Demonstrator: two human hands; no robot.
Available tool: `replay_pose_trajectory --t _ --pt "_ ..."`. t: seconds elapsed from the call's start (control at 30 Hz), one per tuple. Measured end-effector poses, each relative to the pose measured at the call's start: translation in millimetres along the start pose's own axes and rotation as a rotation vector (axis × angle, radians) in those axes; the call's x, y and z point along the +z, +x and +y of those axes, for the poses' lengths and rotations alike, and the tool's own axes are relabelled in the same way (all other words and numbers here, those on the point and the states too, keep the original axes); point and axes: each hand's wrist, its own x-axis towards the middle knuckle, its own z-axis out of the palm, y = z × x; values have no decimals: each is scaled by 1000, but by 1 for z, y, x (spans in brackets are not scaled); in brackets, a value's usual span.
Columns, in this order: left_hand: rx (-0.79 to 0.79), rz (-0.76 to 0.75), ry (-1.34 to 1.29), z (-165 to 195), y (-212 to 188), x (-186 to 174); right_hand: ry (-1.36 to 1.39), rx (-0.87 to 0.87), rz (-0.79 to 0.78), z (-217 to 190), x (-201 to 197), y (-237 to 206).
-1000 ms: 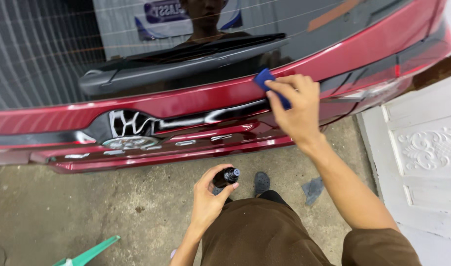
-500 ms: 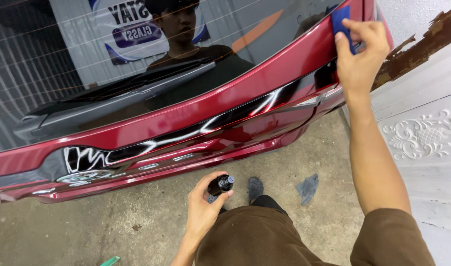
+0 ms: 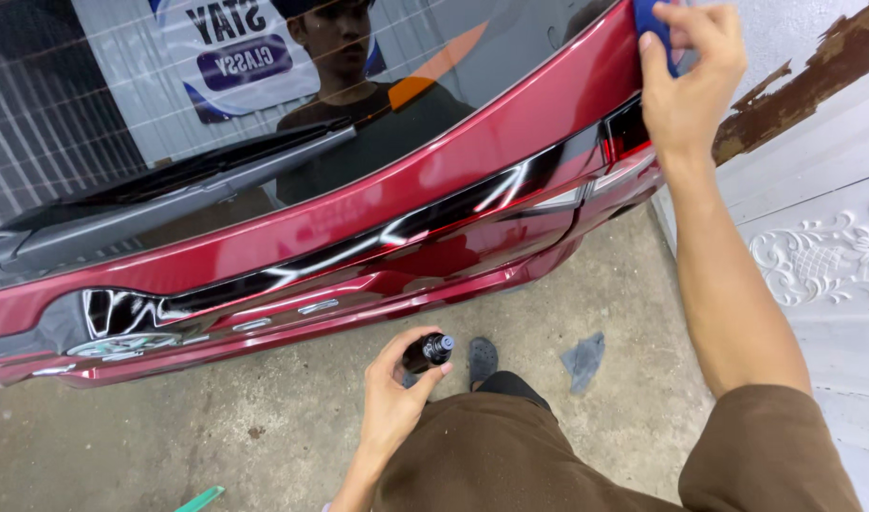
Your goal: The person applies a liquid from a small black bottle onto a blue applicator pad and rubs it onto the rear bumper and lower trunk area of a red Toyota Veloz. The person repeatedly re-applies the liquid to the pad and continues spreading it across the painted surface.
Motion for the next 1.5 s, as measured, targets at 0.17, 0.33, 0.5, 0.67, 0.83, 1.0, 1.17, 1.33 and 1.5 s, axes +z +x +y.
replay_pose_trajectory --t 0.17,0.33,0.5,0.67,0.83,1.0,1.17,1.33,1.5 --pt "6 9 -23 -1 4 9 -193 -62 -36 -69 13 -29" --pt "-32 -36 -18 1 4 22 -60 -158 -253 -115 49 -66" --pt "-25 -7 -41 3 2 26 -92 -179 -166 -77 30 -30" --pt "-4 25 -54 1 -1 17 26 140 -78 -15 -12 11" --pt "37 50 -24 -3 -9 -4 -305 -197 -189 -27 -6 -16" --pt "54 63 4 -12 -17 -35 -200 -351 -359 -120 43 -49" --pt "50 134 -25 -23 -36 -76 -108 -446 -489 -216 110 -74" --pt "-28 235 4 -41 -61 -122 -24 -571 -568 -292 180 -95" --pt "46 336 -122 -62 -85 -162 93 -581 -589 -356 248 -110"
